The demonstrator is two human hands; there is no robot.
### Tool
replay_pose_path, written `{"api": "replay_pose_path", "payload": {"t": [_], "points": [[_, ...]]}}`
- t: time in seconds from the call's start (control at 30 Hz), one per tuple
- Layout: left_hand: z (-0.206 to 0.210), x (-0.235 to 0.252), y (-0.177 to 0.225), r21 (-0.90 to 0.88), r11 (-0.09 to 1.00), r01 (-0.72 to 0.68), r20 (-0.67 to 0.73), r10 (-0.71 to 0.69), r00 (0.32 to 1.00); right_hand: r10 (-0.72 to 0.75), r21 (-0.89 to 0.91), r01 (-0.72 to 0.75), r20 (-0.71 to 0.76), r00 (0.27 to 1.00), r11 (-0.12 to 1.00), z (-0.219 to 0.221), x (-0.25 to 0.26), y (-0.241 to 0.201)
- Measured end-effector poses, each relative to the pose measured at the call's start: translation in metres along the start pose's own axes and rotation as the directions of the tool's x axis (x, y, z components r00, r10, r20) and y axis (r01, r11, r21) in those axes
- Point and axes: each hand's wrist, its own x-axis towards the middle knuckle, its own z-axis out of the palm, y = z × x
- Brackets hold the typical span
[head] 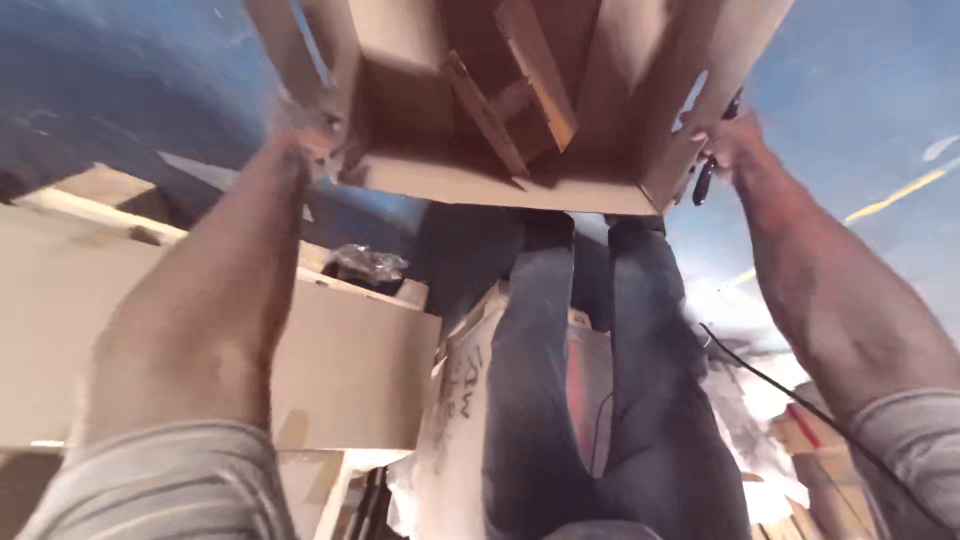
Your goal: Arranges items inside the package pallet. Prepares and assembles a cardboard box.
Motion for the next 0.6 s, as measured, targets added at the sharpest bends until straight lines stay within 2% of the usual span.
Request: {"api": "replay_pose_path", "payload": {"t": [0.03, 0.1, 0.17, 0.23, 0.33, 0.37, 0.43, 0.5, 0.6], "points": [[-0.001, -0.002, 0.003, 0.013, 0.999, 0.05, 0.068, -0.051, 0.996, -0.015, -0.006, 0.015, 0.021, 1.0, 1.0, -0.001, -0.011, -0.002], [-0.011, -0.019, -0.019, -0.035, 0.995, 0.09, 0.092, -0.086, 0.992, -0.15, -0.001, 0.15, 0.023, 0.988, 0.989, -0.002, -0.063, -0.01], [-0.03, -0.054, -0.043, -0.193, 0.969, 0.156, 0.163, -0.125, 0.979, -0.326, 0.021, 0.326, 0.029, 0.945, 0.945, -0.018, -0.158, -0.026], [-0.038, -0.098, -0.051, -0.376, 0.884, 0.278, 0.316, -0.16, 0.935, -0.423, 0.011, 0.423, 0.018, 0.906, 0.906, -0.04, -0.273, -0.033], [-0.041, -0.201, -0.021, -0.507, 0.788, 0.348, 0.39, -0.15, 0.908, -0.463, 0.02, 0.465, -0.057, 0.885, 0.885, -0.048, -0.418, -0.031], [-0.04, -0.233, -0.008, -0.536, 0.773, 0.338, 0.373, -0.142, 0.917, -0.482, 0.038, 0.486, -0.076, 0.873, 0.873, -0.052, -0.452, -0.03], [-0.039, -0.289, 0.018, -0.517, 0.809, 0.279, 0.264, -0.16, 0.951, -0.477, 0.065, 0.485, -0.106, 0.873, 0.872, -0.075, -0.508, -0.031], [-0.048, -0.335, 0.035, -0.441, 0.873, 0.208, 0.131, -0.167, 0.977, -0.446, 0.089, 0.453, -0.093, 0.89, 0.887, -0.112, -0.557, -0.029], [-0.067, -0.399, 0.072, -0.245, 0.969, 0.03, -0.072, -0.05, 0.996, -0.453, 0.167, 0.477, -0.162, 0.877, 0.863, -0.183, -0.615, 0.008]]}}
